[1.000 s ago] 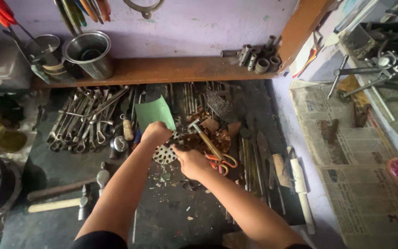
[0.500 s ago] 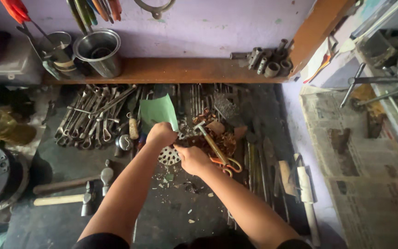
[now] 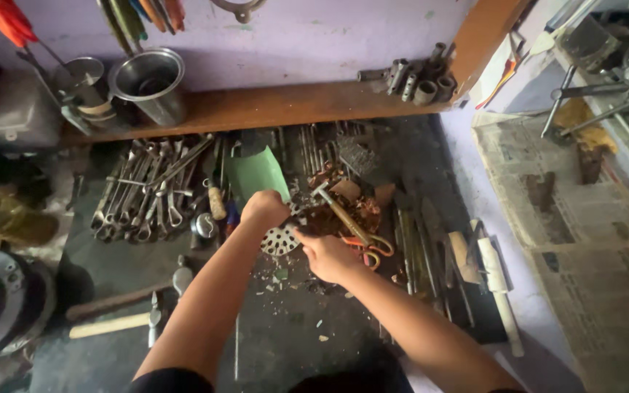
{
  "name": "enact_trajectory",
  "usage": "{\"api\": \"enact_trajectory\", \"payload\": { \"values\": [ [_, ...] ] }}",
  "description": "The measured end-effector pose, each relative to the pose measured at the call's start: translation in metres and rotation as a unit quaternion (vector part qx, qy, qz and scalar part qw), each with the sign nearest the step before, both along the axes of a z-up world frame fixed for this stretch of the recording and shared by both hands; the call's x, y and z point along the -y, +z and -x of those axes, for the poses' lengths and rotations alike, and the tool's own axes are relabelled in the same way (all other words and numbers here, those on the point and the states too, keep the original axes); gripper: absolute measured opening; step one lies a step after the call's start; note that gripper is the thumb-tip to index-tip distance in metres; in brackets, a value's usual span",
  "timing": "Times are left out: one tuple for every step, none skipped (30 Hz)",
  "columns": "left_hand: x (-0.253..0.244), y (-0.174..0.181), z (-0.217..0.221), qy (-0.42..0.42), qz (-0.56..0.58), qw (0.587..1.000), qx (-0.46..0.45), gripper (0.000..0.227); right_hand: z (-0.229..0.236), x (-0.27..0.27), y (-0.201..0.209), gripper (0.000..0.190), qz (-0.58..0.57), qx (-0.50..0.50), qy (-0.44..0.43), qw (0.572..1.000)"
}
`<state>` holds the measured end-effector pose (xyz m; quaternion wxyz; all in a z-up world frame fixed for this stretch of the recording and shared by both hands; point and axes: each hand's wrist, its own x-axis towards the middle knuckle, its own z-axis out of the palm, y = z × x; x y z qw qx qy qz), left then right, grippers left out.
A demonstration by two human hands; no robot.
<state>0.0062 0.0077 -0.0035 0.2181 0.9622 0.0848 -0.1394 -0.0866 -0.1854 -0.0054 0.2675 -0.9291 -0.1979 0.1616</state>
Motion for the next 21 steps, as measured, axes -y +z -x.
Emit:
{"api": "enact_trajectory", "payload": {
  "values": [
    [0.002, 0.003, 0.003, 0.006, -0.001, 1.000, -0.015, 0.033, 0.000, 0.003, -0.005, 0.049, -0.032, 0.033, 0.011, 0.999],
    [0.005, 0.007, 0.008, 0.012, -0.002, 0.999, -0.031, 0.033, -0.001, 0.005, -0.014, 0.049, -0.063, 0.066, 0.021, 0.996],
    [0.006, 0.012, 0.010, 0.015, -0.003, 0.999, -0.045, 0.032, -0.005, 0.004, -0.024, 0.049, -0.095, 0.100, 0.030, 0.990],
    [0.005, 0.017, 0.014, 0.016, -0.003, 0.999, -0.037, 0.031, -0.013, -0.002, -0.034, 0.045, -0.124, 0.112, 0.033, 0.985],
    [0.006, 0.022, 0.016, 0.015, -0.001, 1.000, -0.027, 0.030, -0.024, -0.008, -0.042, 0.041, -0.151, 0.126, 0.035, 0.980],
    [0.008, 0.027, 0.015, 0.013, 0.001, 1.000, -0.017, 0.029, -0.034, -0.013, -0.048, 0.038, -0.178, 0.141, 0.036, 0.973],
    [0.009, 0.029, 0.016, 0.020, 0.009, 1.000, -0.021, 0.029, -0.038, -0.020, -0.051, 0.036, -0.138, 0.118, 0.010, 0.983],
    [0.010, 0.030, 0.016, 0.027, 0.017, 0.999, -0.026, 0.029, -0.042, -0.028, -0.051, 0.034, -0.097, 0.094, -0.017, 0.991],
    [0.007, 0.030, 0.016, 0.035, 0.021, 0.999, -0.031, 0.029, -0.044, -0.035, -0.048, 0.033, -0.059, 0.069, -0.042, 0.995],
    [0.006, 0.029, 0.016, 0.033, 0.021, 0.999, -0.014, 0.028, -0.041, -0.037, -0.043, 0.034, -0.051, 0.066, -0.042, 0.996],
    [0.006, 0.027, 0.017, 0.027, 0.021, 0.999, 0.003, 0.029, -0.036, -0.035, -0.038, 0.035, -0.043, 0.063, -0.044, 0.996],
    [0.005, 0.024, 0.017, 0.021, 0.022, 0.999, 0.020, 0.029, -0.032, -0.034, -0.032, 0.036, -0.035, 0.059, -0.047, 0.997],
    [0.005, 0.022, 0.015, 0.022, 0.020, 0.999, 0.019, 0.029, -0.028, -0.033, -0.027, 0.038, -0.031, 0.058, -0.050, 0.997],
    [0.005, 0.020, 0.013, 0.022, 0.018, 0.999, 0.019, 0.029, -0.025, -0.032, -0.022, 0.040, -0.028, 0.056, -0.054, 0.997],
    [0.005, 0.017, 0.011, 0.020, 0.016, 1.000, 0.016, 0.029, -0.021, -0.031, -0.018, 0.042, -0.025, 0.053, -0.060, 0.997],
    [0.005, 0.015, 0.010, 0.013, 0.011, 1.000, 0.026, 0.029, -0.017, -0.032, -0.014, 0.042, -0.032, 0.059, -0.067, 0.996],
    [0.003, 0.013, 0.009, 0.005, 0.007, 0.999, 0.036, 0.029, -0.014, -0.033, -0.011, 0.041, -0.038, 0.065, -0.073, 0.994],
    [0.003, 0.010, 0.008, -0.002, 0.002, 0.999, 0.046, 0.029, -0.010, -0.033, -0.008, 0.041, -0.045, 0.071, -0.080, 0.993],
    [0.002, 0.009, 0.007, -0.003, 0.005, 0.999, 0.036, 0.029, -0.007, -0.033, -0.004, 0.042, -0.029, 0.045, -0.087, 0.995],
    [0.001, 0.008, 0.006, -0.004, 0.008, 1.000, 0.027, 0.029, -0.005, -0.031, 0.001, 0.042, -0.014, 0.020, -0.095, 0.995],
    [0.002, 0.006, 0.005, -0.005, 0.012, 1.000, 0.020, 0.029, -0.004, -0.028, 0.005, 0.043, 0.002, -0.004, -0.102, 0.995]
  ]
}}
